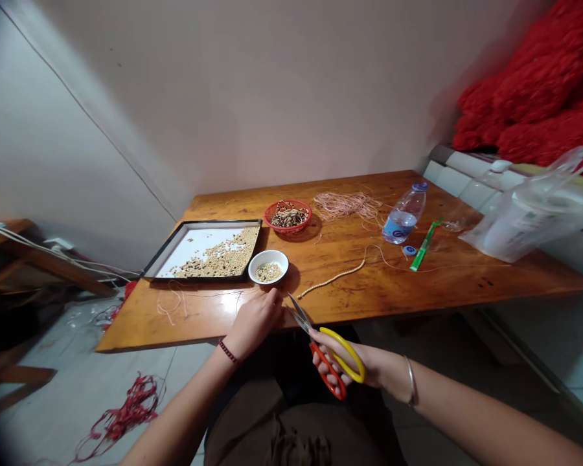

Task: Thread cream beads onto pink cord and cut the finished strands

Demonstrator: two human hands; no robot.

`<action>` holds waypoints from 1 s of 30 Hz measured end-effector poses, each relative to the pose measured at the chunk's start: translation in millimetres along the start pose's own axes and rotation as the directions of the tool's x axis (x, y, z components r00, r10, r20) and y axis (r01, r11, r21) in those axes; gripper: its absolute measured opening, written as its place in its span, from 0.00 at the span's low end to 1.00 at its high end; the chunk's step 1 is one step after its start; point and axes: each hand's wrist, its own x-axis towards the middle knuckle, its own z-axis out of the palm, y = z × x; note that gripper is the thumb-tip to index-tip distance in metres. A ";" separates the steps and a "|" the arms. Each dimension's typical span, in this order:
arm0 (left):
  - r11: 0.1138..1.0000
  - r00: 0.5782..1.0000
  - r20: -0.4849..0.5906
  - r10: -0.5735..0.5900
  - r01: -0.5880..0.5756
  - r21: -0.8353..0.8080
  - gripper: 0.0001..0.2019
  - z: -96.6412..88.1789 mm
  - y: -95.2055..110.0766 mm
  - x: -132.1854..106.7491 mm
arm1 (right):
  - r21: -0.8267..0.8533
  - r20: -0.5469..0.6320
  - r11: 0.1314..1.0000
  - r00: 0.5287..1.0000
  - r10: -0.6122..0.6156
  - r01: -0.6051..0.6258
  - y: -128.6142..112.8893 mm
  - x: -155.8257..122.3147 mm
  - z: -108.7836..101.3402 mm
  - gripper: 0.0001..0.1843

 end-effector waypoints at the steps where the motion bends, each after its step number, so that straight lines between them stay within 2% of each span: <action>1: 1.000 1.000 0.002 -0.002 0.002 -0.031 0.04 -1.0 -0.2 -0.9 | 0.004 -0.007 1.000 1.000 0.003 -0.003 -1.2 3.7 0.0 0.31; 5: 0.987 1.000 0.010 0.014 -0.012 -0.159 0.05 -3.3 -1.3 -3.3 | 0.046 -0.077 0.999 0.997 -0.001 0.004 -10.6 9.4 5.5 0.30; 11: 0.937 1.000 -0.018 -0.017 0.010 -0.348 0.06 3.9 -4.0 -7.7 | 0.087 -0.097 0.996 0.995 0.002 0.006 -11.5 16.5 8.5 0.29; 17: 0.898 0.984 -0.029 -0.179 0.151 -0.413 0.10 11.5 0.8 -10.0 | 0.114 -0.083 0.993 0.996 -0.023 0.032 -7.4 21.0 9.0 0.28; 21: 0.886 0.963 -0.092 -0.255 0.195 -0.421 0.10 18.2 3.6 -9.3 | 0.103 -0.079 0.994 0.997 -0.022 0.030 -9.8 17.3 12.4 0.27; 25: 0.905 0.963 -0.152 -0.221 0.145 -0.401 0.10 19.5 6.8 -8.9 | 0.100 -0.066 0.995 0.998 -0.016 0.023 -11.2 14.8 14.0 0.27; 30: 0.940 0.974 -0.152 -0.167 0.111 -0.322 0.11 14.8 13.0 -10.8 | 0.116 -0.052 0.993 0.999 -0.006 0.012 -8.3 17.4 9.8 0.28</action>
